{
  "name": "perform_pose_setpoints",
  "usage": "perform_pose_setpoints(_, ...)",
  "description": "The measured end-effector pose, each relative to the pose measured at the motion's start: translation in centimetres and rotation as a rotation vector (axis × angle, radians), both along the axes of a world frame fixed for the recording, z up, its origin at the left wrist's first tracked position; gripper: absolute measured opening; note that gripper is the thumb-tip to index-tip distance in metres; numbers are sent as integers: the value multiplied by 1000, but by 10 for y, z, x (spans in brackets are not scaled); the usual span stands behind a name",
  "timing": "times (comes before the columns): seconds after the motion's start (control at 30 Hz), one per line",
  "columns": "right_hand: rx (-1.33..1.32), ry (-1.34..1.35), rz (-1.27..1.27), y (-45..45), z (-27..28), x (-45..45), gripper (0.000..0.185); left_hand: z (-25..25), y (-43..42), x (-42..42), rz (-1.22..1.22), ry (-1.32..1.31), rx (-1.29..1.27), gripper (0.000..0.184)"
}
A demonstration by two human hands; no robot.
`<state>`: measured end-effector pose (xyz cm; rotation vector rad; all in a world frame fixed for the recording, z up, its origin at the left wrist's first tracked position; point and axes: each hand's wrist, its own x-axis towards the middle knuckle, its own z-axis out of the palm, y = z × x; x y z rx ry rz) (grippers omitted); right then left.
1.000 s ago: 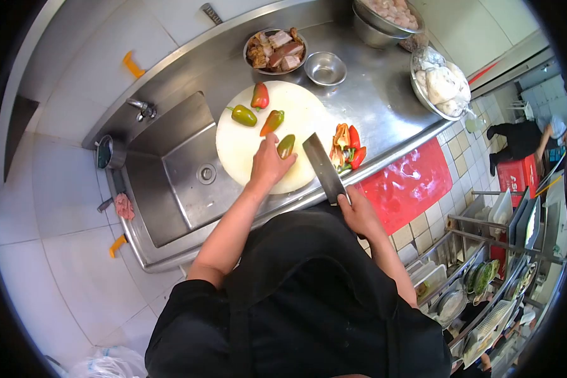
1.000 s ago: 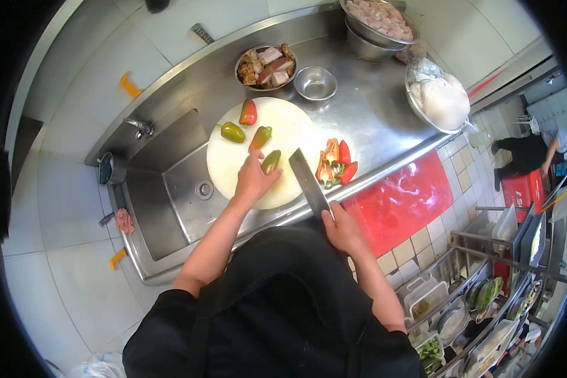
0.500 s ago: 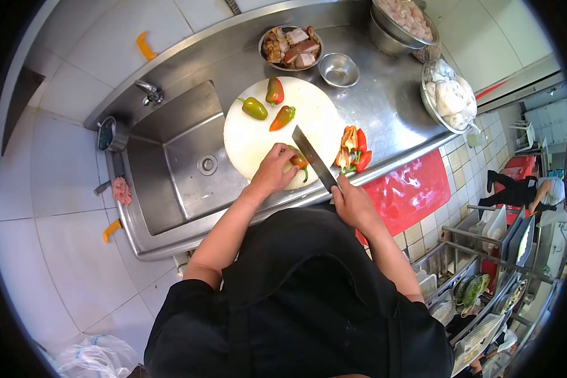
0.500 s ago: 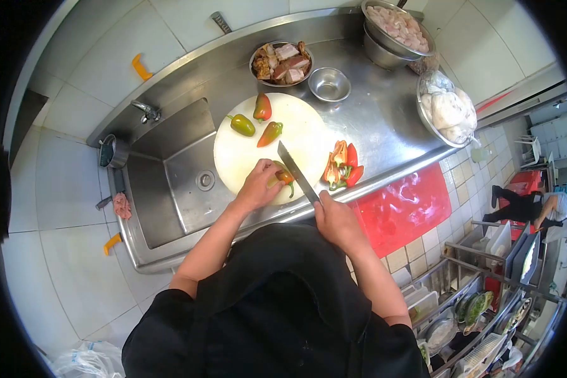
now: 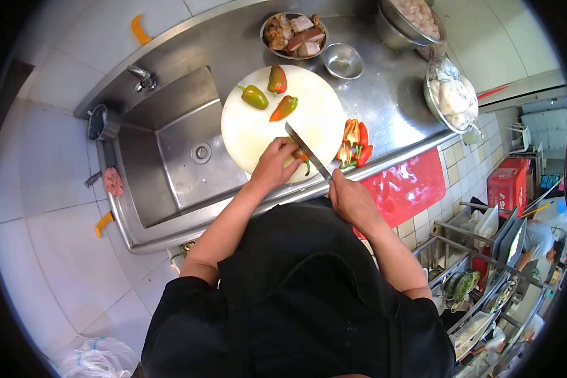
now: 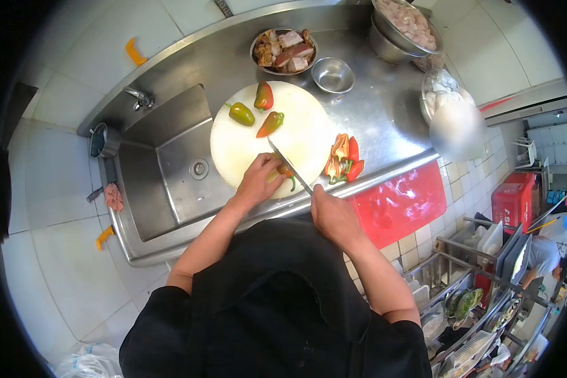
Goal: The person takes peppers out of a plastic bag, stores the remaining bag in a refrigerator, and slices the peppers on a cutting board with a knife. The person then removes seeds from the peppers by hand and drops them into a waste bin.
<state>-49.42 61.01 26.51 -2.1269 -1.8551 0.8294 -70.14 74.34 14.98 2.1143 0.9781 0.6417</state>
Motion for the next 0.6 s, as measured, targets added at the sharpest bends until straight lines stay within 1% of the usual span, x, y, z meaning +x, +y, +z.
perform_pose_setpoints(0.1, -39, -27, 30, 4, -1, 1, 17, -4, 0, 0, 5, -25, 37, 42)
perform_pose_setpoints(0.2, -49, -46, 71, 10, -8, 2, 15, -1, 0, 0, 1, -24, 29, 42)
perform_pose_setpoints(0.33, -56, -51, 107, 20, -18, 1, 18, -7, 0, 0, 31, -27, -7, 39)
perform_pose_setpoints(0.47, -104, -90, 112, 30, -18, -4, 19, -6, -1, 0, 23, -70, -5, 40)
perform_pose_setpoints(0.57, -138, -104, 75, 29, -49, -11, 14, -8, -3, -2, 0, -57, -31, 41)
perform_pose_setpoints(0.6, -129, -108, 80, 34, -50, -8, 14, -8, -3, -3, -12, -40, -57, 42)
